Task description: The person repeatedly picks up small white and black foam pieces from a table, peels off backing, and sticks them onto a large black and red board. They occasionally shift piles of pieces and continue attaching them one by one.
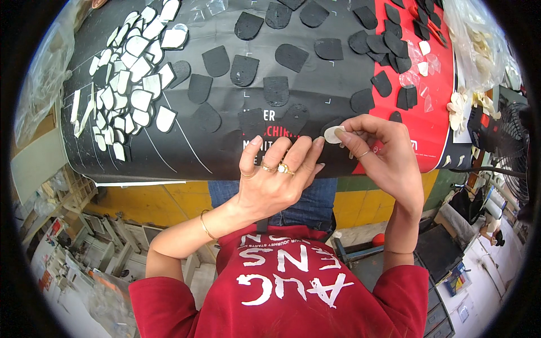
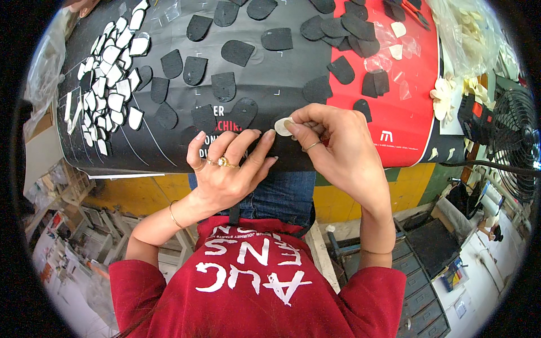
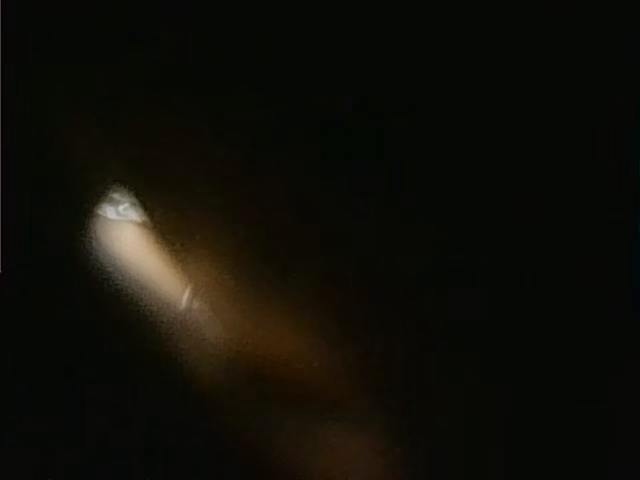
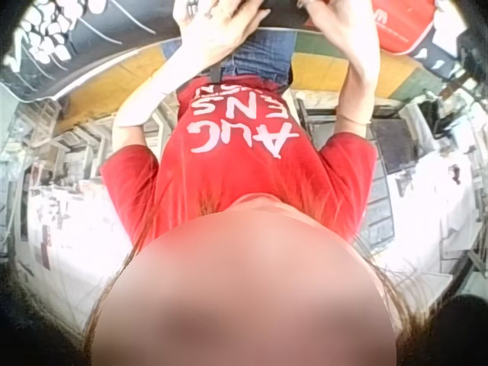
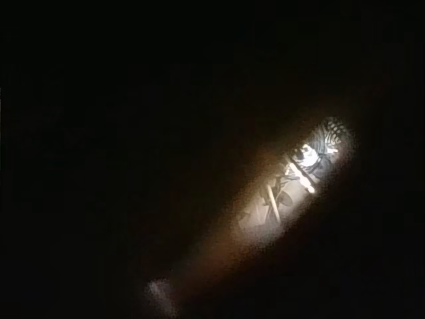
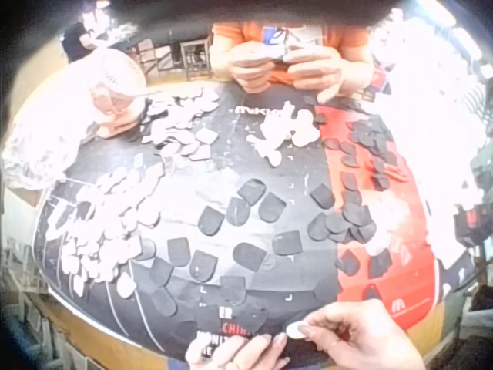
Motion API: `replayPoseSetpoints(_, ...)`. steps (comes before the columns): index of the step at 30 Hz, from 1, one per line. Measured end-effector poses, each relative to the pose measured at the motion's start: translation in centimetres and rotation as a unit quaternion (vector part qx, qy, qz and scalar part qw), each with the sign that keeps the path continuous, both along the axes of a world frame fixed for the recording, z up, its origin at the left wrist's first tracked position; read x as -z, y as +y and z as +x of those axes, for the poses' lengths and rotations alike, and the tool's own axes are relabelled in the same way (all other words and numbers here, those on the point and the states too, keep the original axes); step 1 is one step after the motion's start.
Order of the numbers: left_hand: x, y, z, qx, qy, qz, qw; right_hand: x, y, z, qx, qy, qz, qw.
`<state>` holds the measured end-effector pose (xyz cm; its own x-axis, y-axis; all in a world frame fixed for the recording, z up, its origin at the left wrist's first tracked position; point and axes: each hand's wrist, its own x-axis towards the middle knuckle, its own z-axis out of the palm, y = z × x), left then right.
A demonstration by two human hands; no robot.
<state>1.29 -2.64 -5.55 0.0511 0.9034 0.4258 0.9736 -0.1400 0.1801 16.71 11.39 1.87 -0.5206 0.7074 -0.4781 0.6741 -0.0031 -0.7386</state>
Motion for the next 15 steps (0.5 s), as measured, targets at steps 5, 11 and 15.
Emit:
replayPoseSetpoints(5, -0.07, -0.05, 0.05, -0.001, -0.003, -0.006, 1.000, -0.04, -0.10, -0.12, 0.014, 0.001, -0.009, 1.000)
replayPoseSetpoints(11, -0.13, -0.08, 0.05, 0.002, -0.002, -0.012, 1.000, 0.05, -0.25, -0.13, 0.015, 0.011, -0.001, 1.000)
replayPoseSetpoints(15, -0.02, 0.07, 0.05, -0.001, -0.006, 0.001, 1.000, 0.19, -0.29, -0.16, 0.026, 0.015, -0.015, 0.999)
